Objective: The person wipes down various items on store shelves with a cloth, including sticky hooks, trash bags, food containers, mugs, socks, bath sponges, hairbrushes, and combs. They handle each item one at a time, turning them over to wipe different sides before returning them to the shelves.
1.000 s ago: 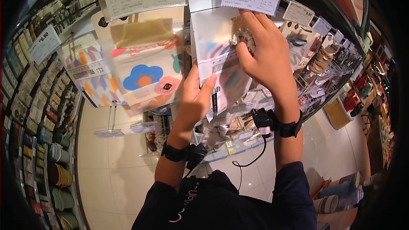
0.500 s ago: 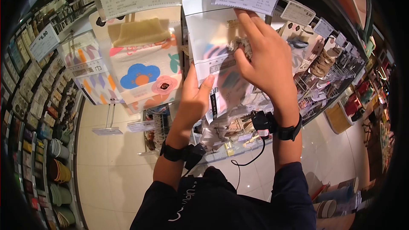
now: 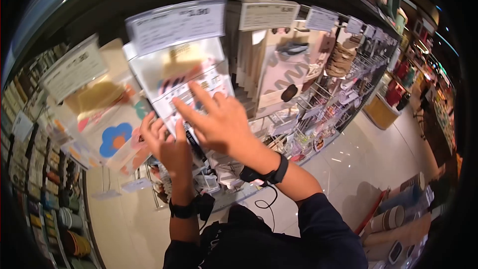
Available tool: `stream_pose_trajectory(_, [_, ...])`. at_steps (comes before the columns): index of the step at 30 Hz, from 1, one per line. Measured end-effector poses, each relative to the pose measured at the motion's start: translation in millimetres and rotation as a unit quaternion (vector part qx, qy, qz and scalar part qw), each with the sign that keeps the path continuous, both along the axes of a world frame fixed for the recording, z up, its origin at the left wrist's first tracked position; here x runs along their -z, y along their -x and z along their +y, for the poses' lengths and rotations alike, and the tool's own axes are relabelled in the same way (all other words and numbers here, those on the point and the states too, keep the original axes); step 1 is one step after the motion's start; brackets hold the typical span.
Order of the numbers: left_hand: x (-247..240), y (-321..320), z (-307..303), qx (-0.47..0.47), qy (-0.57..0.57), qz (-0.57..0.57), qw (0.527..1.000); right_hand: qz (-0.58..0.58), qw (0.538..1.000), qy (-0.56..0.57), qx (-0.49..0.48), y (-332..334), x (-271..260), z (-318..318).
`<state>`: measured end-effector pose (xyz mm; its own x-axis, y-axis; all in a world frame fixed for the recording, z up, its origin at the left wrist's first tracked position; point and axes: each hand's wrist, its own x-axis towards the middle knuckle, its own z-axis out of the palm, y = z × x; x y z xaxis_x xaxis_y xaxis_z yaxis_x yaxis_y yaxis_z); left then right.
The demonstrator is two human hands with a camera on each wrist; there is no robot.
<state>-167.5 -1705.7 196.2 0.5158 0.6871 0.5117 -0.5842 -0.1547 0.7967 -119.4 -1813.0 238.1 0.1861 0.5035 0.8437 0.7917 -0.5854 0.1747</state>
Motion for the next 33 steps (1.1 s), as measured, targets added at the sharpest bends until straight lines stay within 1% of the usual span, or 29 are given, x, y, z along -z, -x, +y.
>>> stream_pose_trajectory(1, [3.9, -0.1, -2.7, -0.082, -0.033, -0.001, 0.996, 0.002, 0.999, -0.028, -0.02, -2.0, 4.7, 1.3])
stream_pose_trajectory(2, [6.9, -0.7, -0.1, -0.071, -0.038, 0.001, 0.997, 0.005, 0.999, -0.033, -0.009, -8.0, 9.5, 1.4])
stream_pose_trajectory(3, [9.5, -2.1, 5.6, -0.175, -0.194, 0.078, 0.962, 0.005, 0.999, -0.041, -0.018, -15.4, 14.8, -0.2])
stream_pose_trajectory(4, [11.5, -4.9, 7.7, -0.271, -0.342, 0.148, 0.888, 0.005, 0.999, -0.047, -0.025, -21.0, 18.3, -3.6])
stream_pose_trajectory(5, [10.4, -12.3, 4.2, -0.288, -0.318, 0.181, 0.885, 0.013, 0.999, -0.044, 0.0, -26.1, 19.1, -7.6])
stream_pose_trajectory(6, [11.5, -15.1, 1.6, -0.278, -0.32, 0.182, 0.887, 0.016, 0.999, -0.043, 0.01, -32.3, 24.8, -11.2])
stream_pose_trajectory(8, [11.3, -19.3, -0.5, -0.268, -0.369, 0.209, 0.865, 0.06, 0.997, -0.048, 0.003, -49.8, 38.7, -18.4])
stream_pose_trajectory(9, [16.3, -18.2, -2.6, -0.246, -0.376, 0.203, 0.87, 0.076, 0.995, -0.061, -0.022, -50.8, 42.5, -24.5])
stream_pose_trajectory(10, [19.4, -16.1, -8.5, -0.242, -0.382, 0.197, 0.87, 0.073, 0.995, -0.067, -0.017, -47.7, 46.3, -32.0])
stream_pose_trajectory(12, [26.0, -9.5, -30.5, -0.182, -0.308, 0.175, 0.917, 0.14, 0.983, -0.084, -0.084, -35.4, 52.7, -54.6])
stream_pose_trajectory(14, [30.7, 2.8, -54.3, -0.178, -0.333, 0.099, 0.92, 0.147, 0.971, -0.126, -0.139, -24.4, 61.2, -81.7])
stream_pose_trajectory(15, [31.3, 5.6, -69.4, -0.175, -0.337, 0.098, 0.92, 0.154, 0.965, -0.147, -0.152, -17.7, 60.3, -101.3])
stream_pose_trajectory(17, [30.7, 5.9, -103.1, -0.046, -0.259, -0.011, 0.965, 0.18, 0.947, -0.204, -0.17, -8.9, 65.0, -143.5])
stream_pose_trajectory(18, [27.7, 1.0, -118.9, -0.042, -0.263, -0.012, 0.964, 0.179, 0.941, -0.235, -0.162, -11.0, 73.7, -165.2])
stream_pose_trajectory(19, [24.8, -4.9, -135.3, 0.049, -0.253, -0.014, 0.966, 0.177, 0.935, -0.265, -0.155, -14.6, 81.0, -189.2])
stream_pose_trajectory(20, [22.8, -12.1, -153.6, 0.139, -0.24, -0.016, 0.961, 0.215, 0.932, -0.269, -0.112, -17.0, 83.0, -217.9])
stream_pose_trajectory(21, [24.2, -23.2, -173.5, 0.169, -0.216, -0.022, 0.961, 0.253, 0.926, -0.272, -0.071, -18.3, 84.8, -245.6])
stream_pose_trajectory(22, [23.7, -32.9, -193.2, 0.17, -0.219, -0.024, 0.96, 0.257, 0.914, -0.312, -0.04, -20.9, 88.2, -269.1])
stream_pose_trajectory(23, [21.6, -45.8, -213.6, 0.213, -0.211, -0.015, 0.954, 0.255, 0.901, -0.351, -0.013, -27.7, 92.8, -292.1])
stream_pose_trajectory(24, [19.4, -59.8, -235.3, 0.256, -0.202, -0.006, 0.945, 0.265, 0.891, -0.368, 0.01, -34.0, 100.5, -315.7])
stream_pose_trajectory(25, [23.3, -70.4, -258.8, 0.293, -0.145, 0.004, 0.945, 0.281, 0.878, -0.385, 0.035, -39.8, 109.8, -340.5])
stream_pose_trajectory(26, [23.9, -77.2, -278.8, 0.297, -0.149, 0.012, 0.943, 0.285, 0.874, -0.392, 0.039, -46.3, 116.8, -365.4])
stream_pose_trajectory(28, [24.5, -87.8, -307.2, 0.359, -0.244, 0.045, 0.9, 0.336, 0.818, -0.459, 0.088, -52.6, 136.2, -399.5])
stream_pose_trajectory(29, [30.4, -95.2, -319.8, 0.367, -0.252, 0.048, 0.894, 0.334, 0.812, -0.469, 0.093, -56.6, 144.9, -411.2])
stream_pose_trajectory(31, [49.6, -112.0, -347.8, 0.492, -0.208, 0.138, 0.834, 0.371, 0.741, -0.549, 0.108, -63.8, 161.1, -436.4])
stream_pose_trajectory(33, [64.6, -131.4, -380.3, 0.515, -0.206, 0.161, 0.816, 0.37, 0.724, -0.569, 0.121, -74.6, 176.8, -454.4])
